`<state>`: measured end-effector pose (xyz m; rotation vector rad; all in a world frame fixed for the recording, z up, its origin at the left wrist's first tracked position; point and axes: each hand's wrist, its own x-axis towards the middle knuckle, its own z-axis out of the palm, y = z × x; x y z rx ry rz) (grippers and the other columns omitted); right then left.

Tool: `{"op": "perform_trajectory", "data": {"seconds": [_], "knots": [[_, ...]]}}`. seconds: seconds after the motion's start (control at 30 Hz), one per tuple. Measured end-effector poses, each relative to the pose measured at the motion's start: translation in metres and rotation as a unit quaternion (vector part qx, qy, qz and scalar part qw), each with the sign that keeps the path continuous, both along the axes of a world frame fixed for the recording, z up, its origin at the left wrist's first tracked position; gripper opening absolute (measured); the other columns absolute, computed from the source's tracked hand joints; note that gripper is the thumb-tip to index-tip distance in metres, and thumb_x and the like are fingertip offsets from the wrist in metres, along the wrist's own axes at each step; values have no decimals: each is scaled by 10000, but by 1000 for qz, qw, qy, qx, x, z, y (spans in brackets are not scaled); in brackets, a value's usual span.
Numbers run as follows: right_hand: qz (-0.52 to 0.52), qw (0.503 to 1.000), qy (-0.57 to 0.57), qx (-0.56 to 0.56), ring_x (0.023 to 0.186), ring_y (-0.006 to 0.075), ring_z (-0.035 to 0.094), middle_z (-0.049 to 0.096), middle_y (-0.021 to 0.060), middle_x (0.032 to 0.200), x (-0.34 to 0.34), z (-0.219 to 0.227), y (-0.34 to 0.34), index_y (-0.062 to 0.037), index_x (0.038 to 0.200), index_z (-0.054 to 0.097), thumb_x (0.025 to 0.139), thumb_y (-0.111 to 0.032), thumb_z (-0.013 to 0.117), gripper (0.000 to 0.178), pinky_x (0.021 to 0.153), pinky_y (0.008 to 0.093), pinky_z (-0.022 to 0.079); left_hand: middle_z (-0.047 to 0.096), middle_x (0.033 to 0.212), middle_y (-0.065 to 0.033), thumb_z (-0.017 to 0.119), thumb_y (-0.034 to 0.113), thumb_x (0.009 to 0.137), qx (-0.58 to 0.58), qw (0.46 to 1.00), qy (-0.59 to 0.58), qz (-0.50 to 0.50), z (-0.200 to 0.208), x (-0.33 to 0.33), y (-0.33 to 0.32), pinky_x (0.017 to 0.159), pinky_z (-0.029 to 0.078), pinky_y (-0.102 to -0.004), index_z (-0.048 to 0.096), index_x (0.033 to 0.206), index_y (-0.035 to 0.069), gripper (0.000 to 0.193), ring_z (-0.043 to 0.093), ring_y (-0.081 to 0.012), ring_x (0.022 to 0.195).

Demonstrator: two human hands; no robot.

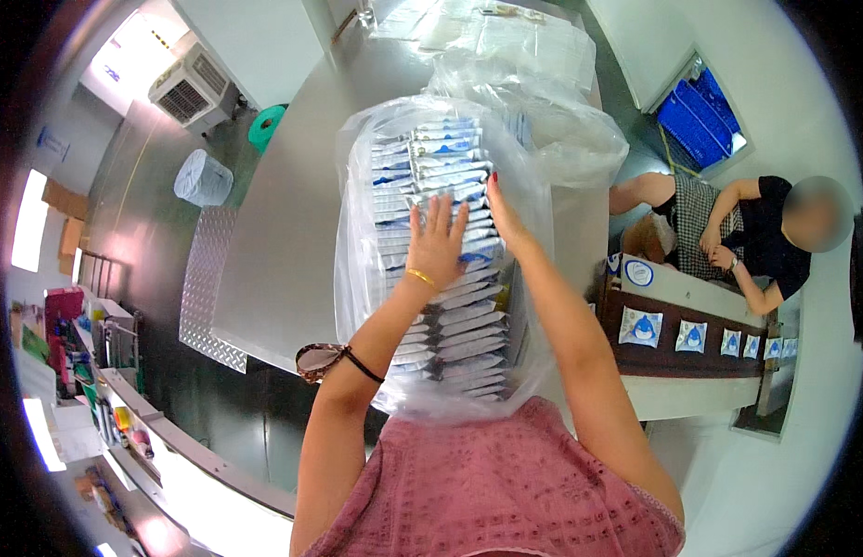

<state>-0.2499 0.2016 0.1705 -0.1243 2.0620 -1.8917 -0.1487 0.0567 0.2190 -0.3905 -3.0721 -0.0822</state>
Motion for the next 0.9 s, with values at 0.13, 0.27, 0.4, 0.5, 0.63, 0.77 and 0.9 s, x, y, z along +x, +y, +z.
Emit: {"op": "perform_trajectory", "data": {"seconds": [0.13,0.27,0.4,0.5,0.63,0.77,0.9], "knots": [[-55,934,286,209,1310,370,360,407,268,1377,3,19,27,66,1368,354,912,-478,507,726,1093,409,251,220,1495,-197,747,417,712,-19,1000,-10,11,-1,-5,1,1089,157,-606,160,1480,115,1013,200,-378,1391],[-192,800,313,475,1098,280,537,561,216,1164,48,19,60,41,1240,515,865,-283,640,511,924,379,411,223,1490,-199,755,395,712,-33,999,-4,11,-6,-7,8,1078,166,-625,159,1484,169,1001,222,-378,1380],[-61,974,59,208,644,158,598,639,90,726,41,62,84,-15,1042,679,853,-229,638,289,591,304,456,212,1491,-202,765,361,711,-35,999,-11,5,-3,-12,6,1063,173,-651,166,1479,312,975,227,-385,1375],[-110,968,201,103,472,80,467,522,10,515,57,165,76,-45,936,721,871,-169,598,186,458,256,354,195,1503,-193,762,362,714,-42,999,-4,9,-7,-11,2,1053,176,-666,158,1481,316,978,222,-386,1377],[-98,961,232,117,500,82,495,560,20,563,63,169,92,-17,972,698,891,-165,576,208,482,247,379,144,1533,-178,739,329,732,-38,997,-61,14,6,-16,14,1057,149,-667,191,1482,302,929,175,-405,1391],[-92,973,198,78,657,91,571,647,47,763,75,167,107,6,1162,592,931,-248,562,345,588,230,432,121,1545,-168,734,349,744,-42,997,-67,16,1,-18,12,1057,145,-672,176,1485,301,929,150,-410,1403],[-110,975,192,7,847,115,604,659,71,984,95,142,153,-6,1300,466,951,-332,546,484,715,247,465,122,1545,-173,740,368,741,-67,998,-8,-3,0,-6,12,1073,112,-659,141,1497,215,977,129,-420,1407]]}}
